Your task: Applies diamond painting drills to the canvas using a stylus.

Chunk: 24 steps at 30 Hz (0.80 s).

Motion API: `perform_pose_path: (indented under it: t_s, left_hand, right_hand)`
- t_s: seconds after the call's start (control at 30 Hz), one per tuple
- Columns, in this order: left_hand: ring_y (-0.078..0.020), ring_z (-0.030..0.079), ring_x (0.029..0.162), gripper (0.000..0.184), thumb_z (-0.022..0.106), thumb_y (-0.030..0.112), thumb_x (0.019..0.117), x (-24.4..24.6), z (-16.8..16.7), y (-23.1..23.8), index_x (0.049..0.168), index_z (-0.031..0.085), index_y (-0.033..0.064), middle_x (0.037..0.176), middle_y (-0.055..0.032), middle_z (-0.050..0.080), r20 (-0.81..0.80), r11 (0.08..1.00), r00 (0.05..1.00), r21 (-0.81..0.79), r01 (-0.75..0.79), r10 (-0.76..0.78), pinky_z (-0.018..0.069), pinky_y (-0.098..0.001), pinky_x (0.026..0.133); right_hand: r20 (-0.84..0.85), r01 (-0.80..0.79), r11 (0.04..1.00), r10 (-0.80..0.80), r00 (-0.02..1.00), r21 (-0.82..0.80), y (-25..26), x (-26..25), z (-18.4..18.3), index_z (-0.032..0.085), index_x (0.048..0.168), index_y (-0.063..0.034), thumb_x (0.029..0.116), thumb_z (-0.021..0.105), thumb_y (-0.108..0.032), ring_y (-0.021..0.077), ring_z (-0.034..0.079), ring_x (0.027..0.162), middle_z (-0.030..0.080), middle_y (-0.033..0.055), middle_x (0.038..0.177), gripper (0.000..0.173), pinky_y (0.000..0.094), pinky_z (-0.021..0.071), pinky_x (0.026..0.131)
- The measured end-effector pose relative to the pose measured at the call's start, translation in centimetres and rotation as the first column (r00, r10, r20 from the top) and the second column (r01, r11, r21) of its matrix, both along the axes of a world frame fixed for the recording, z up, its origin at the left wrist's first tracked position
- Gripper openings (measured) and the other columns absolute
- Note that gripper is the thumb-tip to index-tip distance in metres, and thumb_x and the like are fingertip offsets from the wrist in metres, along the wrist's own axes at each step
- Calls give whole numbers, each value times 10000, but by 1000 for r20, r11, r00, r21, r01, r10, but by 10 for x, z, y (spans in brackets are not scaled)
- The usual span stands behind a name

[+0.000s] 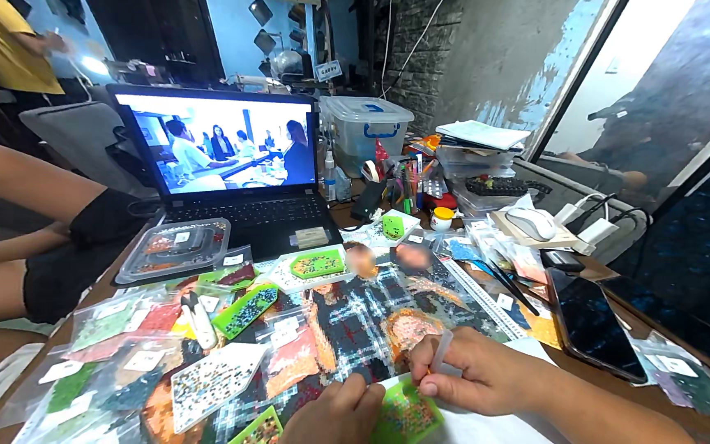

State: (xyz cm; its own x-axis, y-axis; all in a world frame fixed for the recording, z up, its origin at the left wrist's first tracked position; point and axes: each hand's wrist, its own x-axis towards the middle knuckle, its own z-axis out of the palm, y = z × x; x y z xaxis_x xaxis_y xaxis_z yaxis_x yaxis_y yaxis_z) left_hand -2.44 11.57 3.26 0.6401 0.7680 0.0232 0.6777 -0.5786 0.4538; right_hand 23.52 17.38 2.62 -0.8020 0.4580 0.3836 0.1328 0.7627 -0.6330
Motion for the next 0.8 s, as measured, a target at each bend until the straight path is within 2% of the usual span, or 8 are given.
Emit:
perform_pose_path:
  t_s: [0.8]
  left_hand:
    - [-412, 682, 951, 546, 737, 336, 933, 0, 0, 1, 1343, 638, -10, 1067, -227, 664, -1, 1000, 1000, -4, 14, -14, 576, -522, 724]
  right_hand:
    - [-5, -3, 1000, 3, 1000, -3, 0, 0, 0, 600, 1040, 2, 1091, 500, -251, 73, 638, 795, 661, 110, 881, 277, 182, 523, 729]
